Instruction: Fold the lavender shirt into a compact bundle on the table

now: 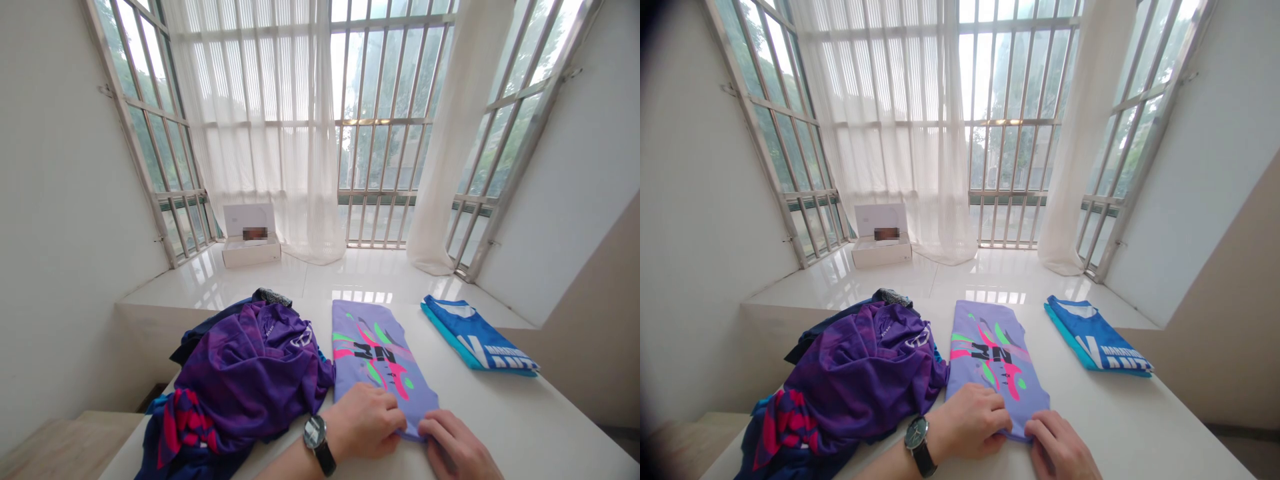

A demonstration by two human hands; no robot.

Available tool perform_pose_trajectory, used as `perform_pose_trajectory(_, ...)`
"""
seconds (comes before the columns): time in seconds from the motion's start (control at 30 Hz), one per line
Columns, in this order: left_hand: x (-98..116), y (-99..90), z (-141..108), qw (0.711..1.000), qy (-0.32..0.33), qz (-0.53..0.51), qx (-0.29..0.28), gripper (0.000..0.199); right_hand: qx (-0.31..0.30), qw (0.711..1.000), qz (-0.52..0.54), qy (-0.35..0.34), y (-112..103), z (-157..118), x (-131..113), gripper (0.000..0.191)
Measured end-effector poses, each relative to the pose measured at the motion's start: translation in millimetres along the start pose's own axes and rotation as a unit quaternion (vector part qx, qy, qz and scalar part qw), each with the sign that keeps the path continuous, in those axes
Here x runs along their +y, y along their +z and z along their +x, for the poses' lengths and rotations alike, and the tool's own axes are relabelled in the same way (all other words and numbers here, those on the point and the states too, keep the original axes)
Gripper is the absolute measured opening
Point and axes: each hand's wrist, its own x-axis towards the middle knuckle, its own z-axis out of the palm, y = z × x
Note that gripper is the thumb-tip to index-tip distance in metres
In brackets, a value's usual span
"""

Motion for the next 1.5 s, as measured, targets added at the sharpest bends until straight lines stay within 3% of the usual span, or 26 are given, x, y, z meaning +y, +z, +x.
perform_pose_trajectory(0.17,-1,-2.1,-1,1.0,0.0,-0.014,-0.014,0.018,-0.021,0.999,-0.016,-0.027,-6,6,-3,0.014)
perform_pose_trajectory(0.5,-4,-14.8,-3,0.997,-0.001,-0.058,-0.044,0.028,-0.03,0.999,-0.015,-0.006,0,0,0,0.008)
perform_pose_trajectory(0.73,-4,-15.0,-4,0.998,-0.014,-0.05,-0.028,0.027,-0.016,0.999,-0.029,-0.025,-6,4,-3,0.006)
perform_pose_trajectory(0.9,-2,-16.1,-2,0.998,-0.028,-0.053,-0.027,0.025,-0.001,0.998,-0.033,-0.057,3,9,-6,0.024)
perform_pose_trajectory(1.1,-2,-20.4,-3,0.996,-0.049,-0.072,-0.032,0.027,-0.006,0.998,-0.016,-0.061,14,15,-8,0.021)
perform_pose_trajectory(1.5,-4,-21.4,-3,0.995,-0.058,-0.057,-0.052,0.026,0.023,0.996,-0.032,-0.078,4,13,-10,0.027)
